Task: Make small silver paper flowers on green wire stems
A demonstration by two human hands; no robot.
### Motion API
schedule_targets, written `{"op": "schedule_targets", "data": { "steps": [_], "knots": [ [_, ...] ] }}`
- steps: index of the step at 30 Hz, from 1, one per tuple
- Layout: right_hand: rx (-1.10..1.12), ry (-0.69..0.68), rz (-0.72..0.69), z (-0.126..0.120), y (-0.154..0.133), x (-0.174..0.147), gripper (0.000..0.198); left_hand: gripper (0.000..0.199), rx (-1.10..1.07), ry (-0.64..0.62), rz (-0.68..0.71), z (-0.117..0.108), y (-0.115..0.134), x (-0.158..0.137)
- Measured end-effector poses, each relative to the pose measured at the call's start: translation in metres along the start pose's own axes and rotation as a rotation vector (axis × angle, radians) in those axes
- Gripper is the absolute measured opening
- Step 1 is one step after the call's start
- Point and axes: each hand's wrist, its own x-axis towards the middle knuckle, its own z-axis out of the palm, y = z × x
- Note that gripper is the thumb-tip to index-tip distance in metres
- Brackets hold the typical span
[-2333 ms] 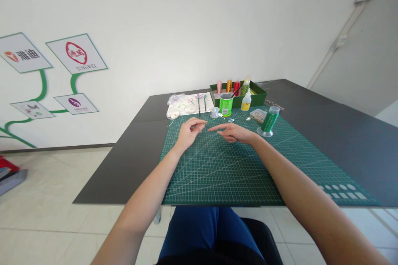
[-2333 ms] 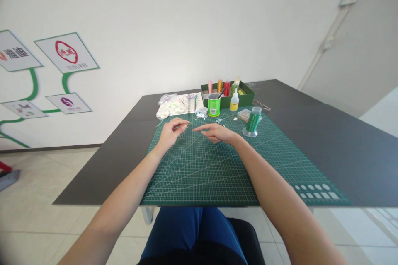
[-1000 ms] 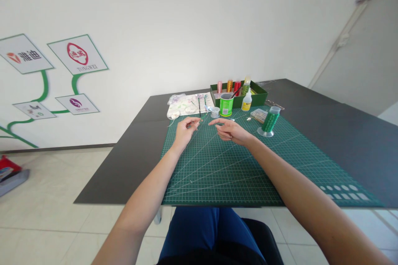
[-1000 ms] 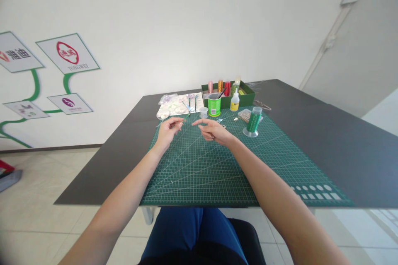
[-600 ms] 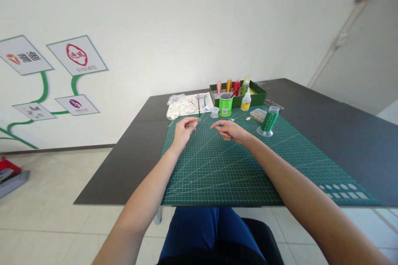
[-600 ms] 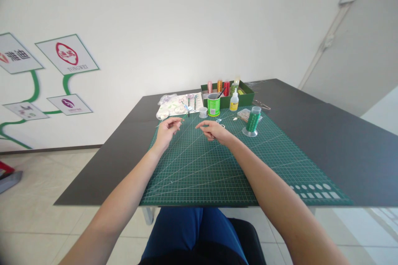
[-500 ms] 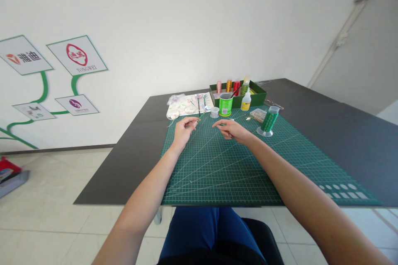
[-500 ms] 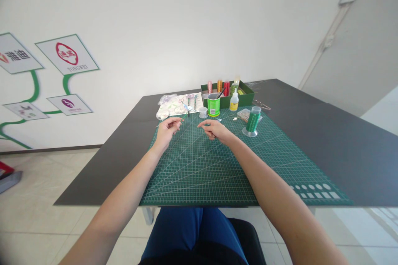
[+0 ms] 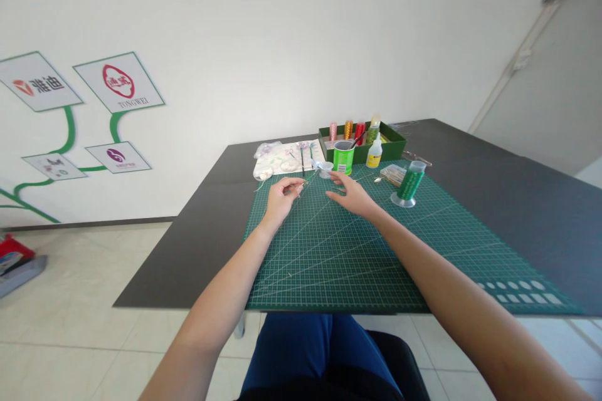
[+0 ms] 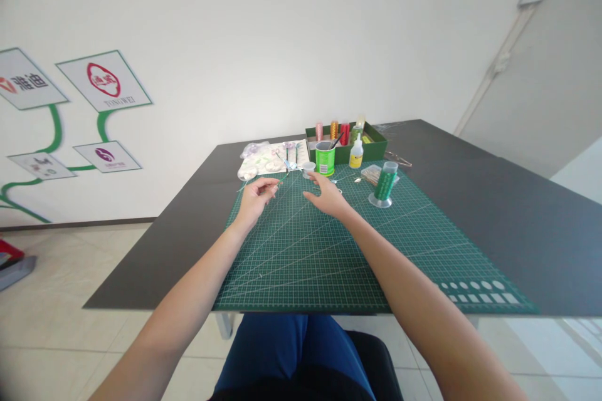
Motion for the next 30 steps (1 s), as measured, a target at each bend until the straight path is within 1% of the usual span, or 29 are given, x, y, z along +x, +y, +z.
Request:
{"op": "schedule_targets", "data": {
  "steps": [2, 6, 11, 14, 16, 19, 24, 30],
  "knots": [
    [0.053, -0.083, -0.036, 0.007, -0.009, -0.005, 0.071, 0.02, 0.016, -0.01, 0.016, 0.001, 0.001, -0.001],
    [0.199, -0.245, -0.02, 0.024, -0.019, -0.012, 0.083, 0.018, 0.029, -0.035, 0.033, 0.006, 0.0, -0.004],
    [0.49, -0.396, 0.104, 0.037, -0.022, -0.015, 0.082, 0.018, 0.009, -0.073, 0.013, 0.012, -0.002, -0.008],
    [0.573, -0.472, 0.169, 0.037, -0.029, -0.017, 0.076, 0.018, 0.008, -0.079, 0.002, 0.014, -0.002, -0.01],
    [0.562, -0.471, 0.183, 0.035, -0.035, -0.018, 0.073, 0.017, 0.008, -0.074, 0.011, 0.015, -0.002, -0.011],
    [0.551, -0.431, 0.158, 0.033, -0.043, -0.019, 0.067, 0.018, -0.007, -0.069, 0.006, 0.015, -0.003, -0.01],
    [0.655, -0.388, 0.171, 0.032, -0.049, -0.02, 0.065, 0.024, -0.061, -0.048, -0.06, 0.014, -0.004, -0.009],
    [0.632, -0.334, 0.17, 0.029, -0.05, -0.018, 0.053, 0.027, -0.103, -0.016, -0.112, 0.014, -0.001, -0.009]
  ]
}}
